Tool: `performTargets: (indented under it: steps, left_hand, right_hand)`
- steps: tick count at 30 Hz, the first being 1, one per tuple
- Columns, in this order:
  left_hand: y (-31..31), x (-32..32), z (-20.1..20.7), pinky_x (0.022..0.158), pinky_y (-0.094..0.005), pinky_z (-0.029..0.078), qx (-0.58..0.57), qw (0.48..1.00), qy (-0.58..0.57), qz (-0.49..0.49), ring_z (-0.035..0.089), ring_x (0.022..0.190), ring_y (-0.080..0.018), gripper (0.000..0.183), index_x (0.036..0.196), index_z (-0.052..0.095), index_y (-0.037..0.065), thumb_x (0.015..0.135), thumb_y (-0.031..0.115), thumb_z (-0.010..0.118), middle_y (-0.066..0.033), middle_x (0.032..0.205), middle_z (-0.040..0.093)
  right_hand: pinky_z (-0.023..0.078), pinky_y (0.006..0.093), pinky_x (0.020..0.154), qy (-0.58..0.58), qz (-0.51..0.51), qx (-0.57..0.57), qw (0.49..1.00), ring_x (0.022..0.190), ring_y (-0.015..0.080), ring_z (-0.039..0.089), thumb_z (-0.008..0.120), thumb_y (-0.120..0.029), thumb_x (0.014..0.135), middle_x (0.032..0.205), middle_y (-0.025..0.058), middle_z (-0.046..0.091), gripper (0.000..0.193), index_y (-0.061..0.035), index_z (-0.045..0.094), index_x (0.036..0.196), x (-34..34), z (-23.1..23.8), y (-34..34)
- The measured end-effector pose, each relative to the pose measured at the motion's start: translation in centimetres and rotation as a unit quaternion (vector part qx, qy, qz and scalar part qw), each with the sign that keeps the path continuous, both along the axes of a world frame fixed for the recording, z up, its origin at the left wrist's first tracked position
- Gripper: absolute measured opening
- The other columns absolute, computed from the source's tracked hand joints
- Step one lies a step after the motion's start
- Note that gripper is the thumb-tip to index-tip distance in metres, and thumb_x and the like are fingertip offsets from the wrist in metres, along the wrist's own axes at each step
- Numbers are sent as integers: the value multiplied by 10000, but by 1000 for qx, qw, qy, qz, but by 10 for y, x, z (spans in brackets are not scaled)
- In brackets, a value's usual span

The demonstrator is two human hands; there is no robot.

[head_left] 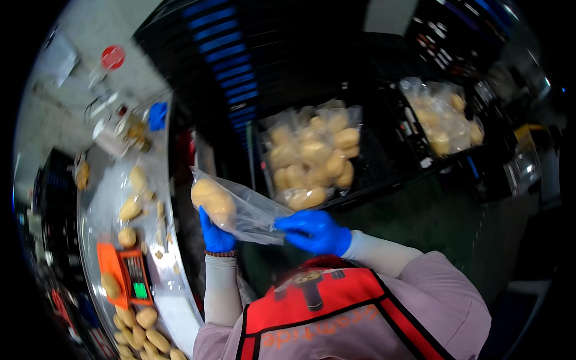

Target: The person picks up individual pieces of dough from a metal table, places them into clear plastic bags, and then moves the bags to a black crate. The person also uses a digital scale to weigh some of the dough pieces before packaging them.

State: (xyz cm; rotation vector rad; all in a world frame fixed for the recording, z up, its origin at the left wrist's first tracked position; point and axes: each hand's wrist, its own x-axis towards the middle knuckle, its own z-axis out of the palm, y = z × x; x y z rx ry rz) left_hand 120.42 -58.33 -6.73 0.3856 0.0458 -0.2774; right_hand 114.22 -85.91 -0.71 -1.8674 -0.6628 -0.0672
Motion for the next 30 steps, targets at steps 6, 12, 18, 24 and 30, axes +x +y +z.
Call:
performTargets:
  steps: [6,12,18,24,30]
  left_hand:
    - [-205,40,4,1066,-439,360,126,981,0,-146,460,1240,-280,605,1414,325,80,959,464,434,-114,1388,448]
    - [-370,15,12,1031,-408,399,16,887,116,-448,489,1206,-267,611,1395,361,70,955,488,437,-128,1336,481]
    - [-364,43,16,947,-351,457,107,801,9,-590,552,1126,-222,584,1358,415,44,949,457,479,-131,1289,534]
    - [-244,81,-32,851,-317,485,290,889,152,-320,591,1022,-215,386,1202,580,99,960,386,487,-88,1165,620]
    - [-79,26,-60,713,-340,551,278,914,281,-89,658,920,-218,375,1146,617,121,922,414,548,-75,1104,662]
  right_hand:
    - [275,395,1107,3,-222,-63,973,1338,319,335,703,-282,815,1478,196,283,842,15,227,1444,-6,-22,-133]
    - [431,351,931,-29,-487,4,873,1074,256,532,560,-158,896,1203,134,544,386,10,481,1235,6,-64,-201]
    - [443,309,918,-96,-647,340,675,1027,151,526,577,-153,930,1157,70,563,300,21,559,1174,31,12,-362]
    - [363,387,1039,-300,-597,-154,728,1228,311,482,587,-73,822,1253,161,570,338,-21,612,1156,72,13,-571]
    - [388,415,1012,242,-481,-439,719,1186,361,502,528,-437,842,1267,235,531,544,-48,564,1220,116,-181,-675]
